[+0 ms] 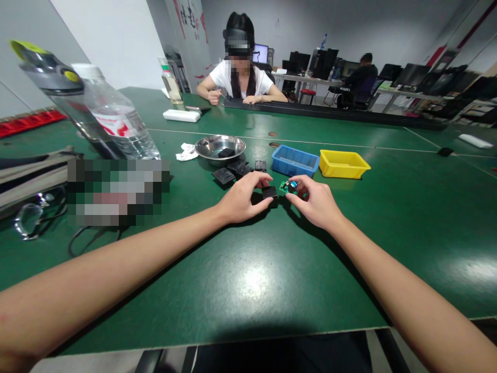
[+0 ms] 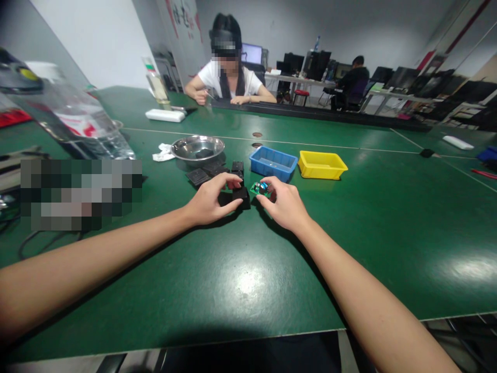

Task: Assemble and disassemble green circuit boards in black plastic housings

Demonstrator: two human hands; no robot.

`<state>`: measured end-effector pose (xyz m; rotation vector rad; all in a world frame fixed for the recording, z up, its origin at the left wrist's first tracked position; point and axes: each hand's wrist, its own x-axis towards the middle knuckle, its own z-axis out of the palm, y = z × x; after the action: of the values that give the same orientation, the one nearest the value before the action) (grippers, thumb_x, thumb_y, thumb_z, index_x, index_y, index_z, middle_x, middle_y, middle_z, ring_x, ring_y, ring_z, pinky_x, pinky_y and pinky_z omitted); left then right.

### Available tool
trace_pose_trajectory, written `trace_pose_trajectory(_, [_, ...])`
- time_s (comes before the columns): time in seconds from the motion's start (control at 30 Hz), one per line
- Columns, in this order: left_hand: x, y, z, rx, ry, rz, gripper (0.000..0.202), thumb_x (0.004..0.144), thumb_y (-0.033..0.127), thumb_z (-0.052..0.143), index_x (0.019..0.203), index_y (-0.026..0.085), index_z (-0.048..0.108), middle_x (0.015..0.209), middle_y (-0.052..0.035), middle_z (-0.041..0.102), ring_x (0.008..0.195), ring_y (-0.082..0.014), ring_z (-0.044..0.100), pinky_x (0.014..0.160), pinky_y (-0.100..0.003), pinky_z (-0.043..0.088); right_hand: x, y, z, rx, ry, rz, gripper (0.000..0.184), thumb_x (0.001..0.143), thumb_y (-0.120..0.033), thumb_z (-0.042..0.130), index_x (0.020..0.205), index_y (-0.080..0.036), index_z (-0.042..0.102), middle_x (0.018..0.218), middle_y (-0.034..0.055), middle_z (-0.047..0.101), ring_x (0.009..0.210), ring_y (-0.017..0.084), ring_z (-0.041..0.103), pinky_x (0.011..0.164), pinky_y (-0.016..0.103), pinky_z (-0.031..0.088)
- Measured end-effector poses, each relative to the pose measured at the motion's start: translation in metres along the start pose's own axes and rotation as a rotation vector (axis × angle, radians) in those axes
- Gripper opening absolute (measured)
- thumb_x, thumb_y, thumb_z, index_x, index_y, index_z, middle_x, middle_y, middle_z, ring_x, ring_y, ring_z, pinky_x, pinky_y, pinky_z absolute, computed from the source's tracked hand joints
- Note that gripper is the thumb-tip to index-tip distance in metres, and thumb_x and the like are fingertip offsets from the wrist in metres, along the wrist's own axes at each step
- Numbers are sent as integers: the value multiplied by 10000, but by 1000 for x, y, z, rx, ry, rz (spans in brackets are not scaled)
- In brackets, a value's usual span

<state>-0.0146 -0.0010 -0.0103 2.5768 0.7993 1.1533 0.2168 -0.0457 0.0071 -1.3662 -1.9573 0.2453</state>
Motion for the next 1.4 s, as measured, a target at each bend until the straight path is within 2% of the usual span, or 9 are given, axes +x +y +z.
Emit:
trace_pose_trajectory(0.17, [2,3,-3,-3,-51,8,232,919,276,622,1118,161,595,1061,-78,674,885,-173,640,793,-308,551,0,1,0,-1,-13,-2,290,860,-313,683,1118,-183,704,845,43,740,683,189,653,720,309,499])
trace_pose_trajectory(0.27, [2,3,-3,-15,-83,-25,290,883,262,622,1154,165,591,1076,-80,651,863,-171,629,772,-305,552,0,1,0,-7,-18,-7,277,861,-311,683,1112,-194,703,845,40,744,685,192,657,720,311,501])
trace_pose_trajectory(0.37, [2,1,-1,10,-139,-41,377,829,215,610,1201,164,584,1084,-88,625,916,-194,630,808,-323,557,-1,1,0,-13,-18,-13,273,858,-307,688,1106,-194,705,842,39,743,684,191,657,719,309,501])
trace_pose_trajectory(0.5, [2,-1,2,50,-193,-59,382,771,188,612,1152,166,589,1063,-86,615,986,-230,636,895,-367,554,-1,1,1,-20,-24,-14,281,852,-298,696,1112,-191,704,854,41,745,688,190,658,728,309,500])
trace_pose_trajectory(0.6, [3,0,2,40,-179,-90,380,745,175,614,1122,177,571,1063,-77,632,997,-234,646,910,-370,550,0,1,0,-20,-34,-19,295,855,-293,689,1127,-179,698,859,43,744,679,185,653,727,308,498])
trace_pose_trajectory(0.8, [3,3,1,-15,-161,-175,336,740,188,639,1059,200,534,952,-23,660,827,-191,670,760,-308,535,0,2,0,-12,-34,-4,266,852,-286,688,1104,-198,683,879,38,748,675,184,650,723,310,495])
trace_pose_trajectory(1.1, [1,0,3,-89,-146,-187,355,796,197,691,1118,204,544,1079,-51,735,945,-203,734,811,-312,561,0,2,0,-13,-20,11,224,839,-264,691,1056,-220,655,853,22,741,685,195,665,720,312,492])
trace_pose_trajectory(1.4, [2,1,3,-70,-127,-201,310,795,230,738,1052,196,568,961,-22,706,852,-189,710,733,-286,537,0,1,0,-6,-20,18,246,834,-267,687,1071,-206,663,878,34,747,664,184,647,721,308,496])
